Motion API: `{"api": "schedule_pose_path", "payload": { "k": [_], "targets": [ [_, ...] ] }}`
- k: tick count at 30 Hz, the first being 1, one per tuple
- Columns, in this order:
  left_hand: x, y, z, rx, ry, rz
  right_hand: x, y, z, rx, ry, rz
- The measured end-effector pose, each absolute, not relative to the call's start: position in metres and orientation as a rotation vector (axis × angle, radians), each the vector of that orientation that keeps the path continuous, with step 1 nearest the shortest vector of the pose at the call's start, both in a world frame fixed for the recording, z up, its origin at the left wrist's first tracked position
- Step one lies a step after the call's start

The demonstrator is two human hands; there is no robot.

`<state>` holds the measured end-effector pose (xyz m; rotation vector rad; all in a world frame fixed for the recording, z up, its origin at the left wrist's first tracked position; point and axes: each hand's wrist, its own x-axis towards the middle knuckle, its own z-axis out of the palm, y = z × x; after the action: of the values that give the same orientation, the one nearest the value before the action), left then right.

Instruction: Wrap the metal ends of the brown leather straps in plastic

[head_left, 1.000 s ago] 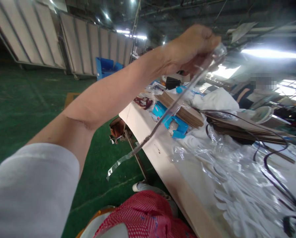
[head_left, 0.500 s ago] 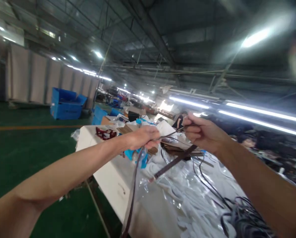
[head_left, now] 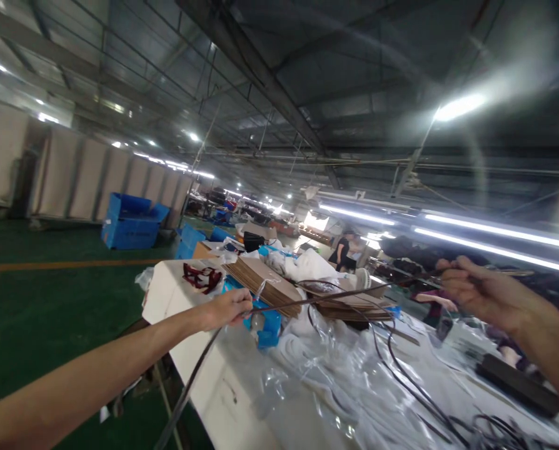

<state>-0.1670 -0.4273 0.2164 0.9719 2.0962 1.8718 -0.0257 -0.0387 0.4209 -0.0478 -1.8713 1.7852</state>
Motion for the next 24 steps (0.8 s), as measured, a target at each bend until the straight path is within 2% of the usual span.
{"api": "schedule_pose_path", "payload": {
  "k": [3, 5, 12, 17, 24],
  "targets": [
    [-0.167, -0.422, 0.212, 0.974, 2.074, 1.91, -0.015, -0.035, 0.429, -0.34, -1.609, 2.049],
    [-0.167, -0.42, 0.213, 0.98, 2.038, 1.931, -0.009, -0.035, 0.434, -0.345, -1.569, 2.036],
    [-0.158, -0.399, 0.238, 1.007, 1.869, 1.968, -0.005, -0.084, 0.437, -0.06, -1.736, 2.016],
    [-0.145, -0.366, 0.255, 1.114, 1.742, 1.885, -0.008, -0.112, 0.445, 0.356, -1.708, 2.018],
    [-0.139, -0.308, 0.273, 1.233, 1.437, 1.936, -0.027, -0.113, 0.42, 0.46, -2.276, 1.848]
  ]
}}
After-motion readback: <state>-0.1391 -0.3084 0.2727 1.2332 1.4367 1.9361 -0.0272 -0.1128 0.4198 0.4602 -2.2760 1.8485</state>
